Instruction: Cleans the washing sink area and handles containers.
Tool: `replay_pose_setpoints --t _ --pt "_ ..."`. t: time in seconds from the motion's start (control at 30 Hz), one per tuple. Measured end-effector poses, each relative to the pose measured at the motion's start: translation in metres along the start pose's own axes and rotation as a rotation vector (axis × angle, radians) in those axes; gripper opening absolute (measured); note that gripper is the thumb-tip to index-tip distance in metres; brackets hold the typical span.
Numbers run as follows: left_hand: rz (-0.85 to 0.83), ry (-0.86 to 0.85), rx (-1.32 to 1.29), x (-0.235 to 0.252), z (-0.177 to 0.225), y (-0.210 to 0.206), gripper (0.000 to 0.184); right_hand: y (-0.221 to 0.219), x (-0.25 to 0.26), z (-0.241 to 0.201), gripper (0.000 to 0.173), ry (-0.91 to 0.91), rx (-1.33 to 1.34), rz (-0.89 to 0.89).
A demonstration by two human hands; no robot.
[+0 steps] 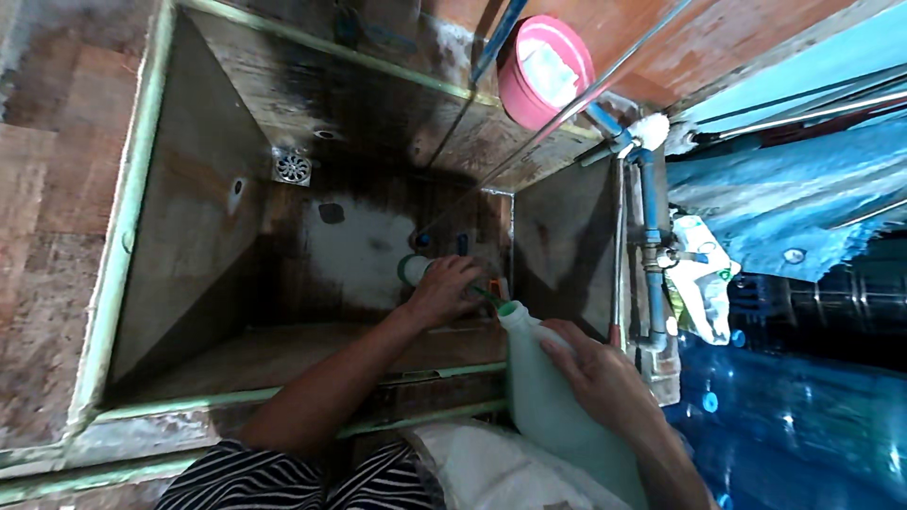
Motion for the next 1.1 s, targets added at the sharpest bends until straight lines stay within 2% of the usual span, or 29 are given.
replay_pose_setpoints --t 0.57,0.83,1.1 --pt "0.043 -0.063 0.010 0.002 0.009 0.003 0.040 -0.003 0.002 0.002 0.042 -0.031 0.000 -0.031" --pt "-0.020 -0.024 0.017 0.003 0.015 0.003 0.041 -0.003 0.002 0.000 0.042 -0.028 -0.017 -0.031" --pt "0.048 -0.094 0.012 0.002 0.024 0.006 0.037 -0.004 0.003 0.000 0.042 -0.036 -0.020 -0.037"
Point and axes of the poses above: each hand's wrist, its own x-axis towards the middle knuckle, its own y-axis out of the back of the hand, z = x × y, the point moved 9 cm from there along x, towards the middle knuckle, and after that the axes turned 12 degrees about z, right-handed, at the moved point
